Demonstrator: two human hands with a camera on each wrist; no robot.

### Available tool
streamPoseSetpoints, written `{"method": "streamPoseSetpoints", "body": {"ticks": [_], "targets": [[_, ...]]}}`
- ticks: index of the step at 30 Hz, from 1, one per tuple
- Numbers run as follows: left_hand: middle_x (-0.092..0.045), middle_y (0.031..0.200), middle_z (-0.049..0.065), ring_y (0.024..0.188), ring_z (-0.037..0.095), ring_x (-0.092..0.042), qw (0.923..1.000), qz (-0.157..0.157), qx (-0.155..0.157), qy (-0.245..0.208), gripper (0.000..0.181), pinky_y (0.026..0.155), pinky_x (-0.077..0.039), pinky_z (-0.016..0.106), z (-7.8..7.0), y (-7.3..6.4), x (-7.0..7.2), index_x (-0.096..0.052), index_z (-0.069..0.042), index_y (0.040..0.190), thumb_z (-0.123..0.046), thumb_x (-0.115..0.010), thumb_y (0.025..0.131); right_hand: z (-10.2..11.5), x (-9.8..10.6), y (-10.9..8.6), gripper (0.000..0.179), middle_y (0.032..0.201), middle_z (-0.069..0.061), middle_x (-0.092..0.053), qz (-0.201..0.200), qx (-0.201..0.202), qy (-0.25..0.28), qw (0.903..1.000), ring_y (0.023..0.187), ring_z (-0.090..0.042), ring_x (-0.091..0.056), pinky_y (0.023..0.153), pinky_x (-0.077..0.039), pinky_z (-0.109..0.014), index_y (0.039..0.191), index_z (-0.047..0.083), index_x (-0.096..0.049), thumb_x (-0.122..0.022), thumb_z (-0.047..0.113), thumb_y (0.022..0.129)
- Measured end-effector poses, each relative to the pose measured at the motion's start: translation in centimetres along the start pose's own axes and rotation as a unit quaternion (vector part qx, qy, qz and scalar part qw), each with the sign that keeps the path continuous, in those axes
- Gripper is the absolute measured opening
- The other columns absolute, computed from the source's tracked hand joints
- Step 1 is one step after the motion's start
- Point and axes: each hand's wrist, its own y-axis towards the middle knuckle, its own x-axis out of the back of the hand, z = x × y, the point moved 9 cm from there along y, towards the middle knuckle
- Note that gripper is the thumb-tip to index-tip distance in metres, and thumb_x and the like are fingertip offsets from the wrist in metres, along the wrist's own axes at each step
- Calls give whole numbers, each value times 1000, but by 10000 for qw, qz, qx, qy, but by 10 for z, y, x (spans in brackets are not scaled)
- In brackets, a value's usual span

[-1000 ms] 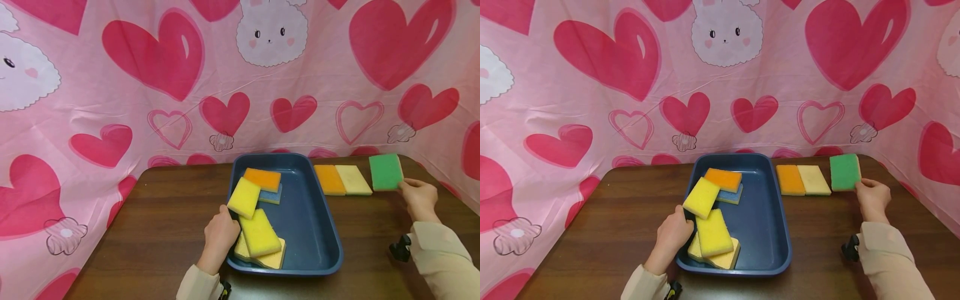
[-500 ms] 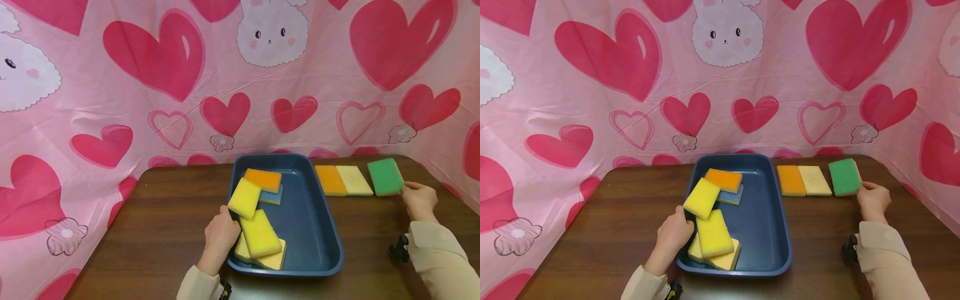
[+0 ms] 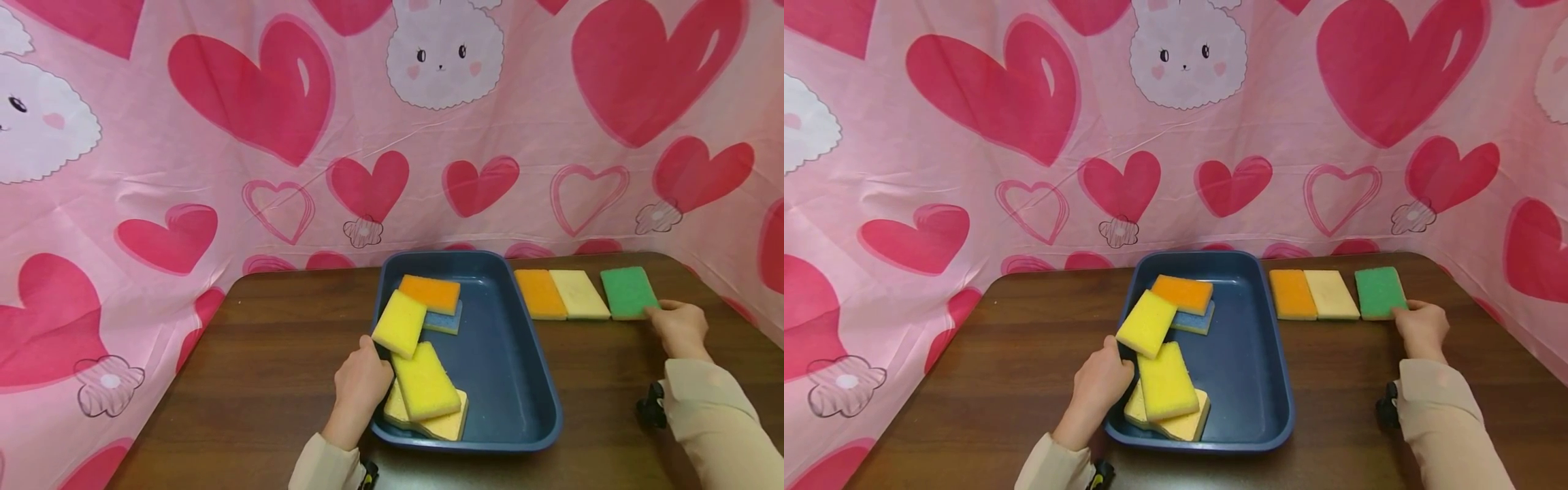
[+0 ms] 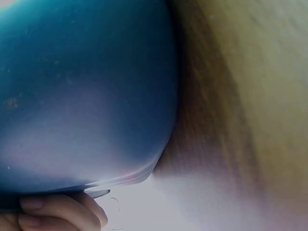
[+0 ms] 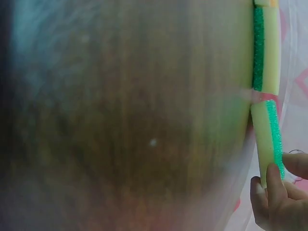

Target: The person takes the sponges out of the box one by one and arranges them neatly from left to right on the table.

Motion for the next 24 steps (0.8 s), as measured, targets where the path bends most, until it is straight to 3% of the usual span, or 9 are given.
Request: {"method": "streamPoseSetpoints", "body": {"ticks": [2,4,6,12,19,22,24], "targets": [[-52,66,12,54,23,-48,10000,7,3,-7,22,51,-38,36,0,0,0,-48,1,100,-12,-55,82,1,1,-1,57,102,-34,-57,-114,25,-165,9998,82,-30,-50,49,-37,-19,134,-15,-40,-48,16,87],[-52,66,12,54,23,-48,10000,24,13,-7,22,51,-38,36,0,0,0,-48,1,99,-12,-54,83,1,0,-1,56,129,-42,-39,-119,7,-184,9998,96,-40,-43,49,-35,-19,136,-13,-38,-48,15,88],[-52,66,12,54,23,-48,10000,40,23,-6,22,51,-38,36,0,0,-1,-48,1,99,-12,-54,83,1,-1,0,56,136,-41,-34,-64,-2,-180,9998,102,-43,-39,50,-34,-17,138,-12,-36,-47,14,90],[-52,66,12,54,23,-48,10000,49,24,22,22,51,-38,36,0,1,-1,-48,1,100,-12,-54,83,3,-5,3,55,138,-40,-32,147,22,-173,9997,94,-37,-41,50,-37,-19,140,-10,-32,-47,12,92],[-52,66,12,54,23,-48,9999,86,50,34,23,52,-38,36,0,1,-1,-48,1,101,-12,-54,83,0,-8,6,55,131,-40,-37,240,39,-293,9993,78,-28,-45,51,-41,-26,140,-10,-34,-47,14,92],[-51,65,12,54,23,-47,10000,44,33,25,22,51,-37,35,-1,0,0,-48,1,99,-12,-54,83,0,-8,6,54,128,-40,-38,279,104,-391,9988,74,-27,-46,51,-41,-26,139,-11,-34,-47,14,93],[-51,64,12,53,23,-47,10000,24,25,15,20,50,-37,35,-1,0,0,-48,1,98,-11,-54,83,0,-9,7,54,130,-41,-36,307,147,-455,9984,81,-32,-46,53,-39,-25,139,-12,-33,-46,14,93]]}}
